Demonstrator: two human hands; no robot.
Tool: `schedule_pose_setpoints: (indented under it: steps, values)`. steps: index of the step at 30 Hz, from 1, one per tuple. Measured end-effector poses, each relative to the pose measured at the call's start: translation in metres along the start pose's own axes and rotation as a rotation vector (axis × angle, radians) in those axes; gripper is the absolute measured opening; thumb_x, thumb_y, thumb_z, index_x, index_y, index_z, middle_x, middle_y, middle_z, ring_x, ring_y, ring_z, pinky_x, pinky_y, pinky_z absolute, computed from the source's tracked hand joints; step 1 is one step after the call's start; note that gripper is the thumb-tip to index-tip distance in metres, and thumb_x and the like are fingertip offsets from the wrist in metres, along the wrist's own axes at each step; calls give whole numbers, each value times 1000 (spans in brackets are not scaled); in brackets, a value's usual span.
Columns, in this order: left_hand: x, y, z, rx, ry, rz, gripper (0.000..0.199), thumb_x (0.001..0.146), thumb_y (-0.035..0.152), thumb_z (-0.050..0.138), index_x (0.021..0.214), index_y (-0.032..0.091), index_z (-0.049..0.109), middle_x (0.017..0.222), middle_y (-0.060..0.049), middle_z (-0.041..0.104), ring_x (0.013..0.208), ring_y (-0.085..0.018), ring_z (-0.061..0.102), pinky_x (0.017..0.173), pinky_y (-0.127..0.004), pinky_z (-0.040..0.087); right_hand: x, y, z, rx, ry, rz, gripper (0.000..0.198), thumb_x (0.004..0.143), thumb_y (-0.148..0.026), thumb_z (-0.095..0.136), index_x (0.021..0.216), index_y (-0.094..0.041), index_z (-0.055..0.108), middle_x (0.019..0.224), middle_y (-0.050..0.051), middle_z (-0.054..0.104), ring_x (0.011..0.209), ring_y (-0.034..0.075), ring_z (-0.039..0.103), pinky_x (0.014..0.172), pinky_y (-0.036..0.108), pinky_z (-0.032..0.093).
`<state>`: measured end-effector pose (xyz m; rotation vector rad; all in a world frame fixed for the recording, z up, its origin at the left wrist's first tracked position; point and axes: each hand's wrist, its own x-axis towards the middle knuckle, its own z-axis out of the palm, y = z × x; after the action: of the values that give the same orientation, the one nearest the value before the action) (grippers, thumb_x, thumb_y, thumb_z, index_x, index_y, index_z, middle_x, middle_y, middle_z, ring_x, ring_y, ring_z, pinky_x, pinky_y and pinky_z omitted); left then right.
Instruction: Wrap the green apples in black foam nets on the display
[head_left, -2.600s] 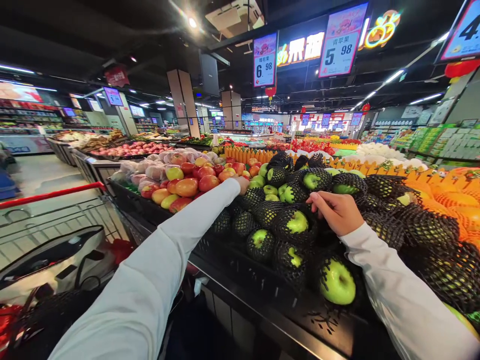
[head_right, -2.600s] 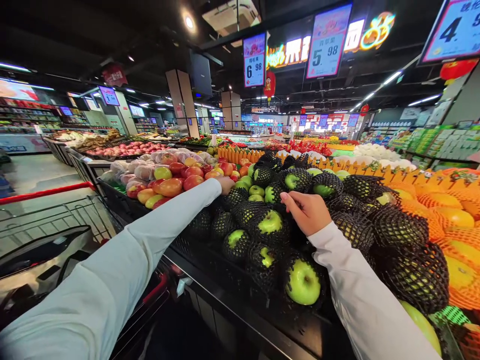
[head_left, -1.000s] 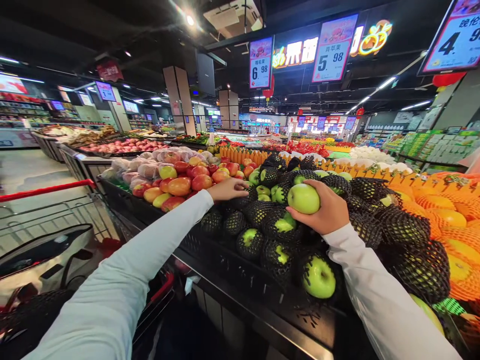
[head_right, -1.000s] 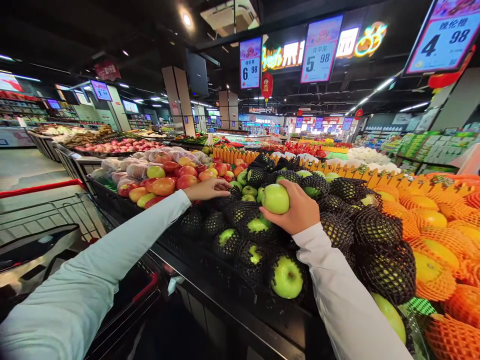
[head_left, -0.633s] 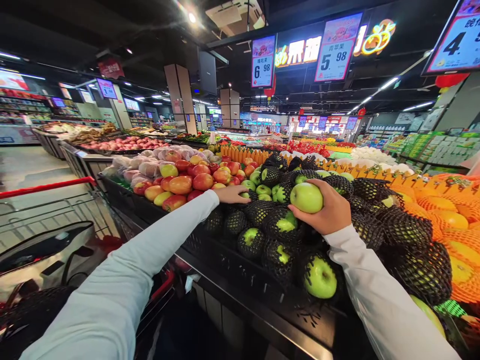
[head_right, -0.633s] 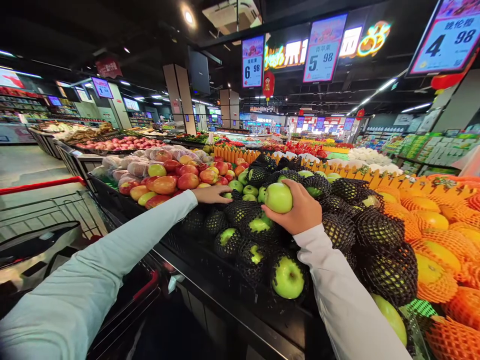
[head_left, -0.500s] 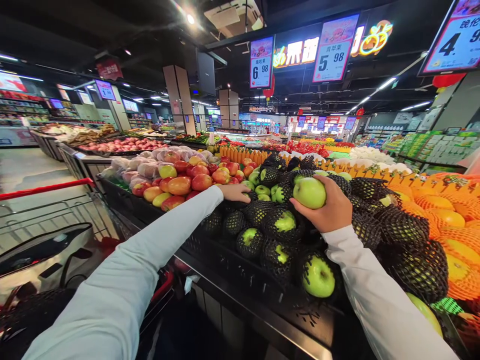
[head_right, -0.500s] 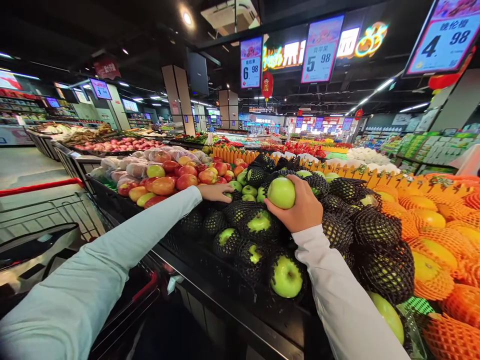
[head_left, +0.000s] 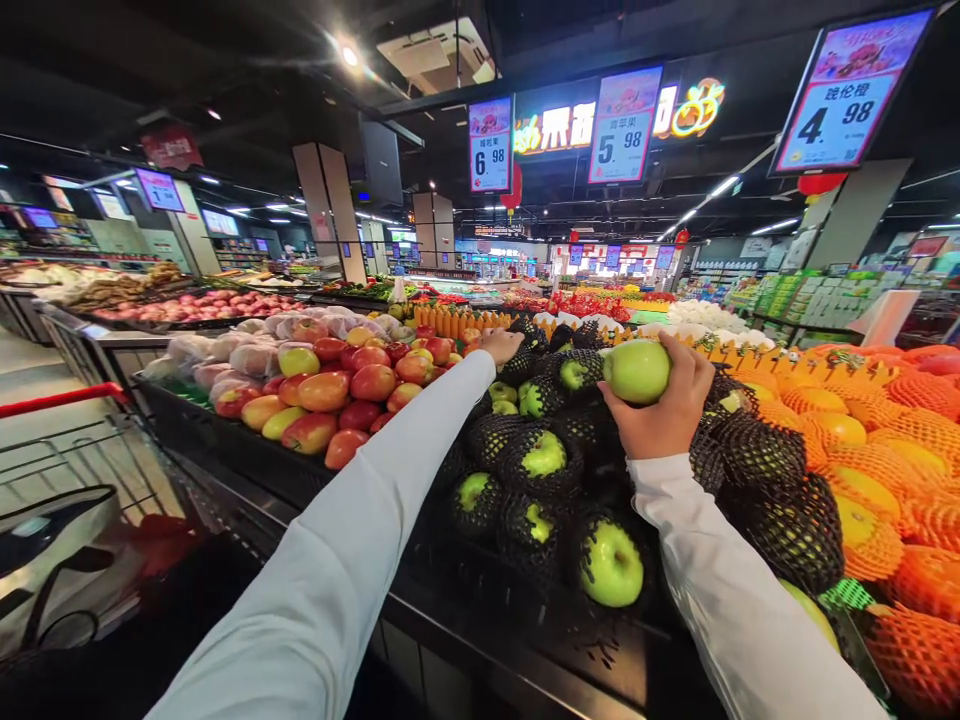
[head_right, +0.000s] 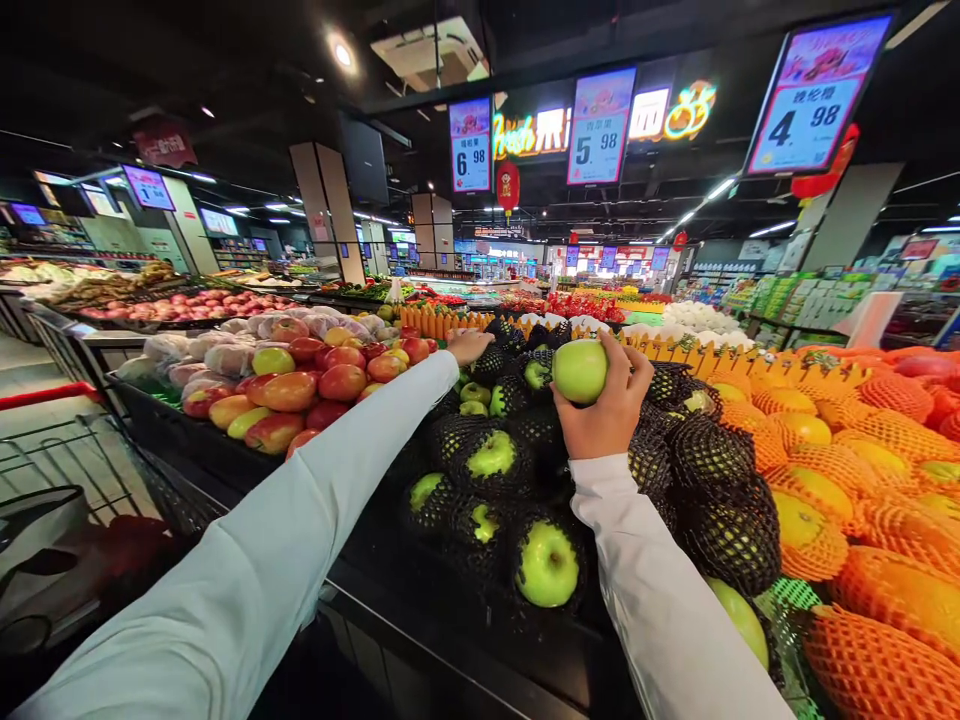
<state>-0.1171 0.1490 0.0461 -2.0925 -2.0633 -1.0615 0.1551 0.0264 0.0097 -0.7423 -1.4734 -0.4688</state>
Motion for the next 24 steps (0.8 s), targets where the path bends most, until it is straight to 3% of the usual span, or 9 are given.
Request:
schedule_pose_setpoints:
  steps: [5, 9, 11, 14, 16, 19, 22, 24]
  values:
    - [-2, 5, 0, -185, 142, -136, 30, 88, 33, 49, 88, 14, 72, 111, -15, 72, 121, -35, 55, 103, -50, 39, 1, -3, -1, 6, 43, 59, 74, 74, -35, 75, 140, -25, 42, 124, 16, 41, 121, 39, 49, 103, 63, 43]
    - [-11, 32, -13, -354, 357, -95, 33, 93, 35, 46, 111, 14, 64, 123, -11, 67, 116, -21, 60, 101, -33, 45, 1, -7, 1, 73, 20, 84, 80, 74, -43, 76, 141, -23, 38, 130, 17, 48, 123, 38, 51, 106, 61, 41]
    - [-22, 49, -18, -546, 470, -45, 33, 93, 36, 50, 117, 15, 56, 124, -11, 66, 110, -15, 63, 96, -28, 49, -1, -8, 4, 108, 12, 146, 85, 70, -48, 79, 139, -22, 37, 132, 17, 50, 118, 35, 57, 102, 56, 47]
    - [-54, 71, -16, -1057, 597, 109, 36, 81, 28, 69, 110, 18, 50, 114, -7, 67, 101, -13, 65, 92, -27, 52, -8, -4, 12, 175, 7, 269, 84, 62, -55, 83, 128, -20, 43, 124, 16, 56, 103, 30, 64, 87, 45, 57]
    - [-80, 80, -6, -1232, 549, 214, 39, 76, 24, 74, 105, 20, 48, 111, -4, 65, 102, -12, 64, 94, -27, 51, -13, 0, 18, 294, -43, 354, 75, 64, -57, 80, 120, -20, 45, 113, 12, 60, 92, 26, 67, 76, 41, 60]
    - [-110, 84, 11, -1245, 366, 260, 42, 74, 25, 76, 104, 21, 47, 103, -1, 64, 97, -12, 64, 92, -29, 51, -17, 4, 23, 469, -150, 439, 64, 70, -58, 75, 114, -21, 47, 104, 8, 63, 83, 23, 67, 66, 39, 62]
    - [-120, 85, 20, -1120, 225, 304, 25, 82, 32, 69, 96, 20, 52, 96, -2, 64, 91, -14, 63, 88, -29, 50, -16, 0, 21, 449, -155, 436, 66, 65, -57, 79, 112, -20, 52, 104, 9, 64, 89, 25, 67, 74, 42, 62]
    - [-119, 84, 20, -1027, 199, 323, 19, 87, 36, 64, 92, 18, 59, 94, -3, 65, 90, -15, 61, 87, -30, 48, -13, -5, 19, 410, -128, 425, 70, 62, -57, 82, 114, -19, 54, 106, 10, 65, 95, 27, 67, 82, 45, 60]
